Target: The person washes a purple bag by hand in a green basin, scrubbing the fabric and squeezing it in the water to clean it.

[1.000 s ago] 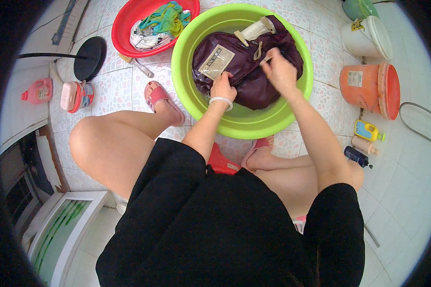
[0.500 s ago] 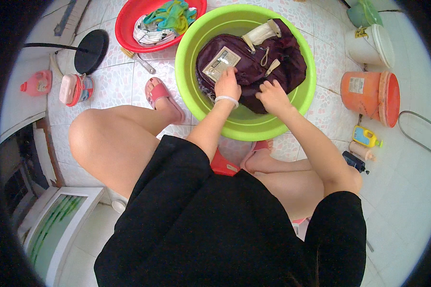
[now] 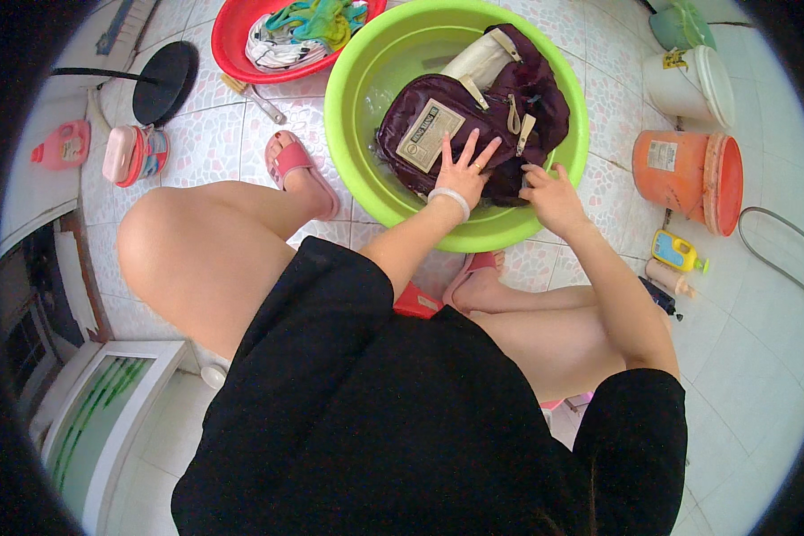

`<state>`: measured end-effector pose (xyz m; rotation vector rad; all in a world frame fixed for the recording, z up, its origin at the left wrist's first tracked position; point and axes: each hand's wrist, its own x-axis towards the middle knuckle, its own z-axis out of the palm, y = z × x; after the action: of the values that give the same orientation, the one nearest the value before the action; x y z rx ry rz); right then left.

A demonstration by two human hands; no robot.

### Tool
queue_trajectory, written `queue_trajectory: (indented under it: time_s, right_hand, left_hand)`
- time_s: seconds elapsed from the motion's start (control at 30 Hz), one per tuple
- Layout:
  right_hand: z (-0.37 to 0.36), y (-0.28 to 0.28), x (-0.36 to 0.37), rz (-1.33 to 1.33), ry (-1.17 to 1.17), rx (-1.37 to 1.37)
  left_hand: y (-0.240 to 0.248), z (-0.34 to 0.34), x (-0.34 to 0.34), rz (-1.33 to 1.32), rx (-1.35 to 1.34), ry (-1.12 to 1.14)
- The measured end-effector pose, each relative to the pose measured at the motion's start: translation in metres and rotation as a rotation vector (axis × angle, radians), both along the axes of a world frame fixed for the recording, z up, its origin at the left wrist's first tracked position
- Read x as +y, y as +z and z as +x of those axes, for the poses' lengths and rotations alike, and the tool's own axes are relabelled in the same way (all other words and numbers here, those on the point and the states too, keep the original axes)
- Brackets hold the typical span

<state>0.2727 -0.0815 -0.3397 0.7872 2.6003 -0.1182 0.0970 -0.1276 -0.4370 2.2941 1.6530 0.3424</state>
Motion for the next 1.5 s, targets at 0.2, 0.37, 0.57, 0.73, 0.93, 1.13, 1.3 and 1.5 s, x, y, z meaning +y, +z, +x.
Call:
queue_trajectory:
  time_s: [0.2, 0.37, 0.57, 0.73, 0.93, 1.13, 1.3, 1.5]
  right_hand:
    - [0.013, 0.008, 0.005, -0.003, -0.038, -0.055]
    - [0.014, 0.010, 0.002, -0.022, -0.082, -0.023]
    - [0.011, 0.011, 0.003, 0.006, -0.043, -0.089]
    - [0.005, 0.008, 0.004, 0.026, -0.021, -0.068]
    - [-0.004, -0.001, 0.010, -0.003, -0.035, 0.220]
    - [-0.015, -0.016, 0.025, -0.210, -0.327, 0.735]
    - [-0.017, -0.031, 0.065, 0.044, -0.525, 0.660]
    - [-0.006, -0.051, 0.083, 0.171, -0.570, 0.381]
  left_hand:
    - [0.018, 0.004, 0.008, -0.063, 0.171, 0.045]
    - [0.031, 0.004, 0.009, -0.160, 0.189, 0.026]
    - [0.039, 0.000, 0.012, -0.216, 0.221, 0.006]
    - [0.023, -0.001, 0.009, -0.133, 0.190, 0.075]
    - [0.020, -0.006, 0.009, -0.211, 0.124, 0.106]
    - [0.032, -0.019, 0.009, -0.353, 0.068, 0.116]
    - [0.039, -0.023, 0.016, -0.128, -0.479, 0.081]
    - [0.033, -0.022, 0.035, -0.161, -0.594, 0.315]
